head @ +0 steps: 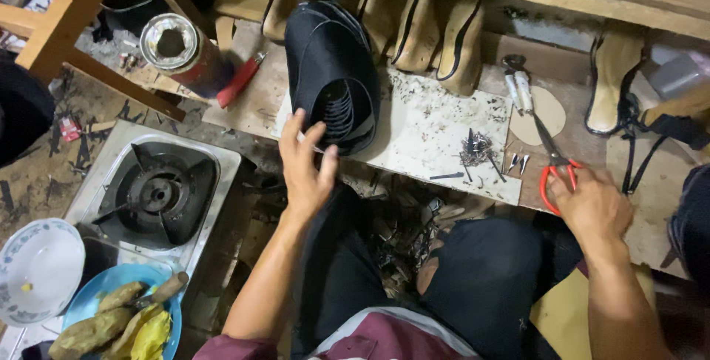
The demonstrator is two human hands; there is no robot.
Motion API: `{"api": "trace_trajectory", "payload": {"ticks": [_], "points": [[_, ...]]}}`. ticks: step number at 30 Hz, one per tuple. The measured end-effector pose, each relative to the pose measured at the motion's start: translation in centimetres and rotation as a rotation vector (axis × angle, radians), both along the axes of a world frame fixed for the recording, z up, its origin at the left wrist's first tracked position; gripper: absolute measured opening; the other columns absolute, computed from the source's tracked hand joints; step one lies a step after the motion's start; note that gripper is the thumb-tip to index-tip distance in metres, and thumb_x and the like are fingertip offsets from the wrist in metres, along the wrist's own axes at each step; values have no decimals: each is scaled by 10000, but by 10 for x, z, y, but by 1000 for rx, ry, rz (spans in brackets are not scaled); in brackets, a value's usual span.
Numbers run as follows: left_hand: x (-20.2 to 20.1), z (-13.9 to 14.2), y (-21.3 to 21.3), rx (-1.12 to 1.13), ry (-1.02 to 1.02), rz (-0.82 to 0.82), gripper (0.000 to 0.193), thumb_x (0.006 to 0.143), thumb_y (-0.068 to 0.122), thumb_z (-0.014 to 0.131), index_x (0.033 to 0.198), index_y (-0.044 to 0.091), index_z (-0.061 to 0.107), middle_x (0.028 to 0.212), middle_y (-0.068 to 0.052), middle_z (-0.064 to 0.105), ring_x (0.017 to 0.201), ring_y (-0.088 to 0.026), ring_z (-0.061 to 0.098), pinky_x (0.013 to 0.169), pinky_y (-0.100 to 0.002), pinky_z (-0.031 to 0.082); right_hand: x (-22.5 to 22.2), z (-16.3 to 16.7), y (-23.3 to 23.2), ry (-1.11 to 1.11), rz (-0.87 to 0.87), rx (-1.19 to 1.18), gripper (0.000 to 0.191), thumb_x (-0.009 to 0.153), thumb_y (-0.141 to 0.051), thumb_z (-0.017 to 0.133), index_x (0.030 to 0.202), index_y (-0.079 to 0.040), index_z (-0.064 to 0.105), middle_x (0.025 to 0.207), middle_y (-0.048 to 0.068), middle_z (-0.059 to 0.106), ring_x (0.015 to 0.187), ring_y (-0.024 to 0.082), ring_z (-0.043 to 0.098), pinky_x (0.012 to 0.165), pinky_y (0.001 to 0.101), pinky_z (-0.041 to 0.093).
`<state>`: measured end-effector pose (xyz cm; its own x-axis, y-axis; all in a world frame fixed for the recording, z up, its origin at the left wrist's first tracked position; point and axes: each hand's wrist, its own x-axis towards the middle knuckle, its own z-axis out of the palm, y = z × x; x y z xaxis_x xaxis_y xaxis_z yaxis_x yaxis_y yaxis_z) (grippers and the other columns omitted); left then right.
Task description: The person trims the edges of black shoe upper parts using red-handled scissors. They handle multiple parts one at a time, cut along the edges, and stack the trimmed pieces on the table.
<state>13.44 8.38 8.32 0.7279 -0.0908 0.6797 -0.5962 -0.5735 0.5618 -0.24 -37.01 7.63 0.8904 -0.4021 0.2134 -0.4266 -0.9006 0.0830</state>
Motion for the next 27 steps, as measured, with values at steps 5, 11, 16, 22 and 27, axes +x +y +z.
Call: {"api": "trace_trajectory", "payload": {"ticks": [5,11,16,22,27], "points": [[29,2,10,-157,215,37,590,877,169,792,1387,0,548,1400,-210,518,1310,-371,523,1106,-430,432,8,24,45,-106,158,126,438,1003,-393,685,1296,-71,731,1207,176,664,994,371,656,832,494,522],[53,12,6,-513,431,214,455,936,178,708,1354,43,587,1286,-151,570,1121,-253,659,982,-374,535,46,39,171,-256,785,322,392,828,-245,781,1132,-4,720,1139,167,676,1039,340,653,899,437,524],[70,13,-9,-561,499,359,512,948,187,678,1412,22,535,1342,-182,522,1136,-288,598,1003,-369,489,71,46,266,-163,991,368,572,822,-288,804,1304,-38,624,1372,157,546,1296,357,513,987,515,429],[57,4,-14,-799,572,70,600,995,244,614,1512,15,412,1528,-176,447,1322,-272,543,1082,-361,456,133,49,315,-146,886,236,861,741,-319,840,1470,-38,479,1585,189,391,1498,376,278,1106,664,314],[32,-9,-9,-1006,641,5,601,1000,261,589,1526,28,417,1531,-168,485,1327,-244,523,1058,-376,477,178,53,320,-93,857,228,881,712,-322,851,1450,-7,486,1455,177,485,1445,356,368,1093,735,255]]}}
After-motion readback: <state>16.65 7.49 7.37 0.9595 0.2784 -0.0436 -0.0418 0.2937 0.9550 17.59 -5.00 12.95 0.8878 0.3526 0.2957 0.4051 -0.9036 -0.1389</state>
